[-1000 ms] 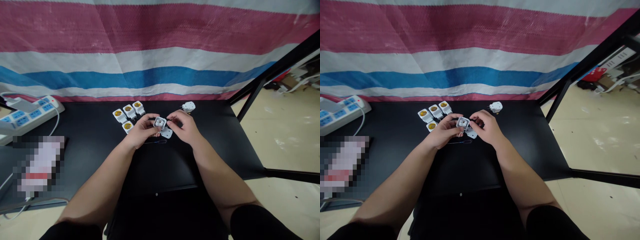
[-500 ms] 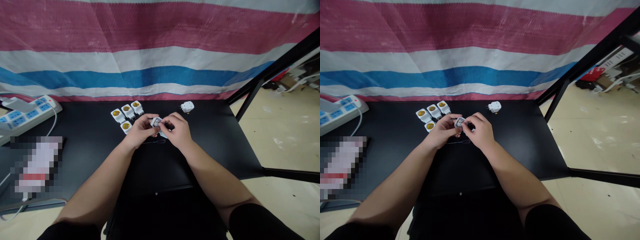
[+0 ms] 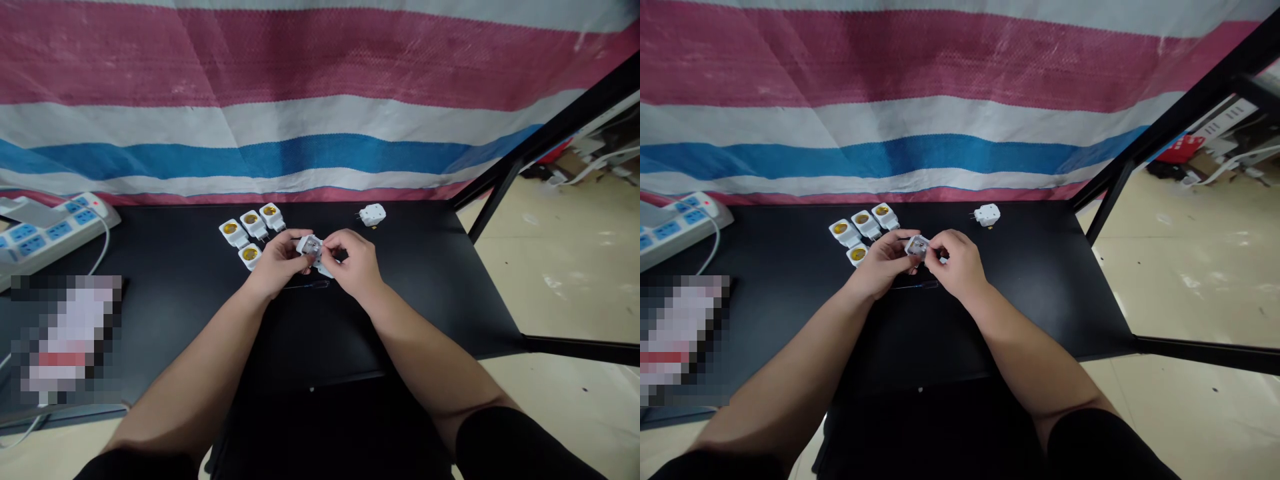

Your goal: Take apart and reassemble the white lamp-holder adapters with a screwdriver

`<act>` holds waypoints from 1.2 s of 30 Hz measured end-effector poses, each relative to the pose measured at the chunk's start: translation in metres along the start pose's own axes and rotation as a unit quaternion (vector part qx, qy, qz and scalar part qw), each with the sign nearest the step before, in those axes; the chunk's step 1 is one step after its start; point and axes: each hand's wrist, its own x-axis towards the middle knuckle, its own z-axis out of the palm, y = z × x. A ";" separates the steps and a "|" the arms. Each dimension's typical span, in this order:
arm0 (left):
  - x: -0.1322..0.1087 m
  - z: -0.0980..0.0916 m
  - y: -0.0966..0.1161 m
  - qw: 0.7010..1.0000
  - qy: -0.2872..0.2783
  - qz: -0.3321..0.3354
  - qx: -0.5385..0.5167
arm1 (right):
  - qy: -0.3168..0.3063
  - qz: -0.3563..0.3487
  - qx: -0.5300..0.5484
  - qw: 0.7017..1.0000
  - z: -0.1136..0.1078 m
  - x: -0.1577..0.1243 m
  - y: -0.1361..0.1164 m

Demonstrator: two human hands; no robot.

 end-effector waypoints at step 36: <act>0.001 -0.008 -0.008 0.990 0.027 0.051 0.127 | -0.181 0.417 -0.025 0.890 -0.109 0.021 0.090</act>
